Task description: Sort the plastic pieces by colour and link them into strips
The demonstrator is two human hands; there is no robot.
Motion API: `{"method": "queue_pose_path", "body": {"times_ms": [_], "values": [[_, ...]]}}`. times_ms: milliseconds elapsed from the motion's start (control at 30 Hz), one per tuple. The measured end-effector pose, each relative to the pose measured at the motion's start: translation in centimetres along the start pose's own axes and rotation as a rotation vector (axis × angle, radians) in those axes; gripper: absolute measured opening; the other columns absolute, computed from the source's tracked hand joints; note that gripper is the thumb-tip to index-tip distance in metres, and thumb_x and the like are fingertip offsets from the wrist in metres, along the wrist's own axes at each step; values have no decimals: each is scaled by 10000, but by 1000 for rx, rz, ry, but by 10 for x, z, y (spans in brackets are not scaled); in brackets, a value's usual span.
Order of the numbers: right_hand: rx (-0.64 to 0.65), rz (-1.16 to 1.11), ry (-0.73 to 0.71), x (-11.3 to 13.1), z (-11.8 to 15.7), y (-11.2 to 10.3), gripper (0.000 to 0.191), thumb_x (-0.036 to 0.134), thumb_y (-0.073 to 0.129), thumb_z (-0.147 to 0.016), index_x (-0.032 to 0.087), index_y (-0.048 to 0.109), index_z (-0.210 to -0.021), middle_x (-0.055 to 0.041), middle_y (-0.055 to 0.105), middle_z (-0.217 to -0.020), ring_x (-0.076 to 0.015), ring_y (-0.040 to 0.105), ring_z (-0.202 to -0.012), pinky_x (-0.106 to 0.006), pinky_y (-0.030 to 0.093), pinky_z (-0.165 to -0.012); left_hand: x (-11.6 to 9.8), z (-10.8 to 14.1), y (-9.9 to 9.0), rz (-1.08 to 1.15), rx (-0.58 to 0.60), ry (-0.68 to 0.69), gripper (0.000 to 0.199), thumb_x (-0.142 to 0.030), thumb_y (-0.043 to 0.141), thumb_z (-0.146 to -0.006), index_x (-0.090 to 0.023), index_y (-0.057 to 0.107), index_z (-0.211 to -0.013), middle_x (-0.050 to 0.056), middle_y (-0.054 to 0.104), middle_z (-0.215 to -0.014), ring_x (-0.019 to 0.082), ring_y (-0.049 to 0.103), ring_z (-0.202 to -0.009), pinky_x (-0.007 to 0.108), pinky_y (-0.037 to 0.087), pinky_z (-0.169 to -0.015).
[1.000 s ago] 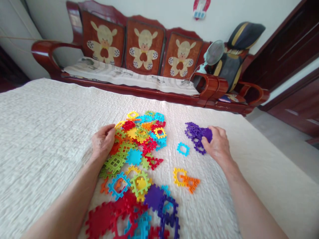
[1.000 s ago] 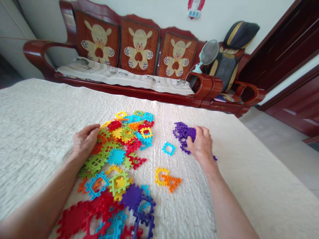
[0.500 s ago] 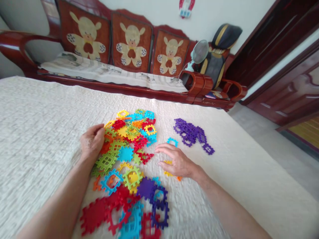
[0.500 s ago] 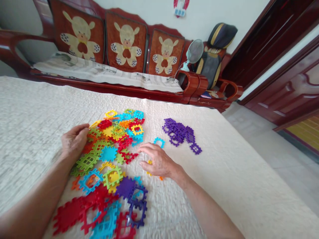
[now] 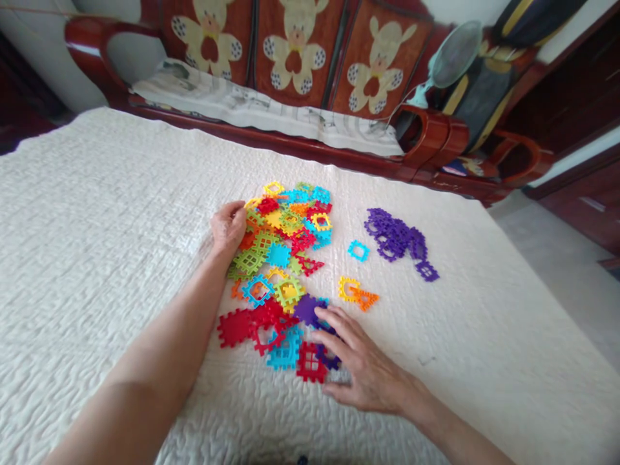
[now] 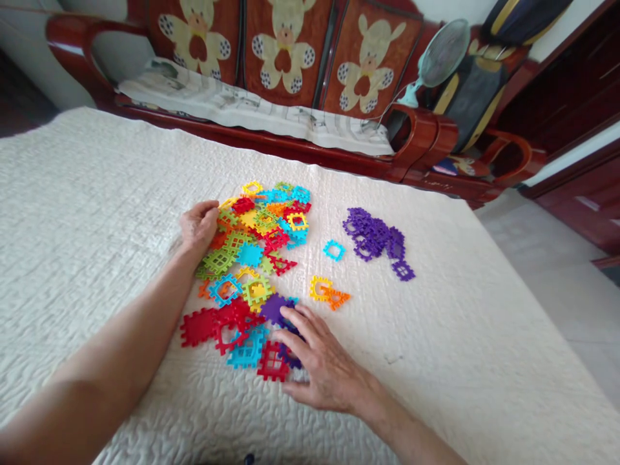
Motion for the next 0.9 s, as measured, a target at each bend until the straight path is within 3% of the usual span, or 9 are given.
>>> {"method": "queue_pose_path", "body": {"times_ms": [233, 433, 567, 700, 900], "values": [[-127, -65, -54, -15, -27, -6, 322, 160, 562, -853, 215, 572, -1170, -105, 437, -1431, -235, 354, -1369, -451, 388, -1096, 17, -5, 7, 60, -7, -48, 368, -313, 474, -770, -176, 684, -1039, 41, 701, -914, 198, 639, -894, 320, 508, -853], [-271, -166, -4, -24, -32, -22, 336, 129, 545, -797, 226, 560, -1118, -110, 516, -1344, -227, 502, -1245, -437, 452, -1027, 16, -5, 8, 76, -2, -37, 360, -304, 473, -773, -179, 693, -1029, 34, 702, -921, 180, 638, -899, 305, 496, -865], [-360, -181, 25, -24, -41, -27, 353, 125, 540, -776, 228, 556, -1113, -109, 553, -1285, -238, 516, -1220, -456, 447, -1027, 13, -3, 7, 52, 6, -48, 366, -309, 470, -783, -179, 689, -1045, 29, 700, -924, 176, 636, -899, 296, 496, -852], [-319, -105, 43, -16, -61, -22, 391, 152, 563, -784, 209, 550, -1171, -121, 524, -1327, -256, 468, -1261, -487, 417, -1052, 14, -3, 7, 36, 8, -43, 365, -313, 464, -792, -189, 693, -1049, 26, 701, -929, 172, 637, -895, 289, 494, -846], [-261, -29, 40, -13, -76, -10, 399, 302, 684, -791, 203, 577, -1162, -108, 596, -1198, -265, 524, -1147, -489, 458, -989, 15, -4, 7, 45, 9, -17, 369, -293, 465, -784, -188, 696, -1052, 29, 701, -935, 177, 635, -897, 297, 495, -848]]}}
Point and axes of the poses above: each hand's wrist, its own z-axis away from the middle knuckle, its own y-axis out of the palm, x = y × z, the point moved 5 cm from there along -z, towards the middle knuckle
